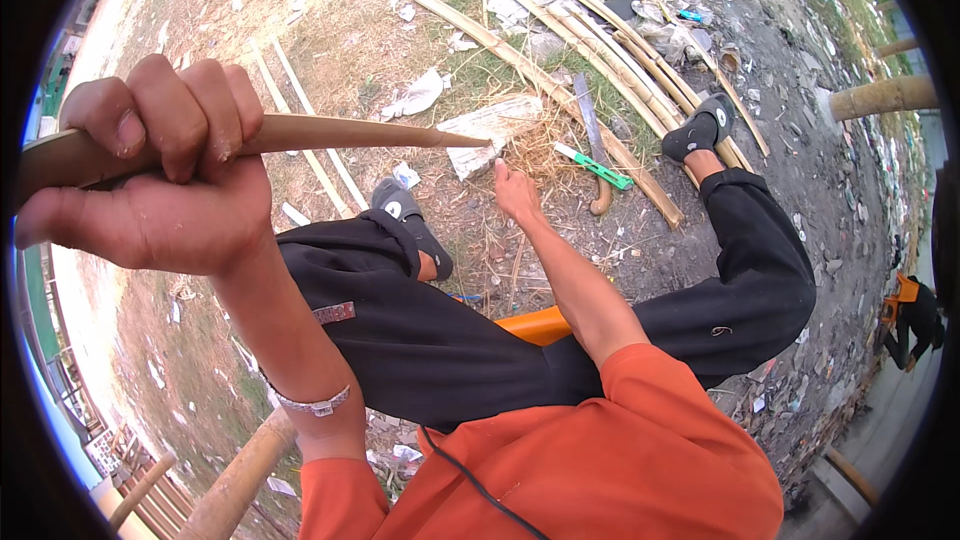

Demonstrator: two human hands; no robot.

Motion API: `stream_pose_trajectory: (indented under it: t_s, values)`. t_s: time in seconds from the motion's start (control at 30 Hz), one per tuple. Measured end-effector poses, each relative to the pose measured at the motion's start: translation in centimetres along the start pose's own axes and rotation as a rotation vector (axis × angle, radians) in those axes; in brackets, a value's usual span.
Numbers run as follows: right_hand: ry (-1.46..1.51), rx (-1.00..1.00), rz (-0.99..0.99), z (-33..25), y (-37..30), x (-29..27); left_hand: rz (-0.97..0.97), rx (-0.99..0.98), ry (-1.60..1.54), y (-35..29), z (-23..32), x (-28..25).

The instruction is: The person sits on a low chair and uses a small knife to shave and smooth a long, thin piece of bamboo held in their left hand. They repeatedly scrape the knife along the bamboo surface to remove thin strips, rotating the piece to work on different sides.

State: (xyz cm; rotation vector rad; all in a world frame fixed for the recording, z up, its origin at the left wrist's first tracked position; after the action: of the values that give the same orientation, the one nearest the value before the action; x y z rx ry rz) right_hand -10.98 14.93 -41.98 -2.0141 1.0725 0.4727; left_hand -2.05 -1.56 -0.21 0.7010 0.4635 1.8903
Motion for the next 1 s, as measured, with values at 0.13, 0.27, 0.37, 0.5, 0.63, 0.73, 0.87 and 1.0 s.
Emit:
stream_pose_trajectory:
  t_s: [0.13,0.27,0.37,0.5,0.63,0.73,0.87,1.0]
  values:
    - [0.075,-0.061,-0.163,-1.6,-0.3,-0.3,-0.008,-0.032,-0.054,-0.6,0.1,-0.9]
    - [-0.167,0.062,-0.096,0.6,0.2,0.0,0.026,-0.009,0.031,-0.7,0.3,-1.0]
    - [-0.189,0.079,-0.122,0.9,1.8,-0.9,-0.015,-0.020,-0.073,-0.1,-0.1,-1.4]
    - [-0.050,-0.116,-0.182,-4.6,-1.2,-5.1,0.078,-0.045,-0.016,-0.7,0.2,-2.2]
    - [0.172,-0.311,-0.155,-10.8,-9.0,-8.8,0.160,-0.042,0.097,-0.8,0.5,-1.4]
    - [0.162,-0.285,-0.087,-9.7,-10.1,-8.0,0.050,-0.043,-0.050,-0.6,0.1,-1.0]
    - [0.219,-0.287,-0.098,-9.2,-11.3,-8.6,0.044,-0.014,-0.060,-1.1,-0.2,-0.6]
    - [0.225,-0.351,-0.052,-9.7,-10.5,-7.6,0.070,-0.007,-0.059,-1.1,0.3,0.1]
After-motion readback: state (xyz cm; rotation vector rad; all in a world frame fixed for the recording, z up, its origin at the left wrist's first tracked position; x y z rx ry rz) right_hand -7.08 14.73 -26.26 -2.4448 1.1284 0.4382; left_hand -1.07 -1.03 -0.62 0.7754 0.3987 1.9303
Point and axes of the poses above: each hand's wrist, its own y-axis towards the middle knuckle, its own x-axis out of the palm, z = x × y, the point moved 1 cm from there along y, towards the middle knuckle, and after that the axes turned 4 degrees about -x, right-handed, at the moved point
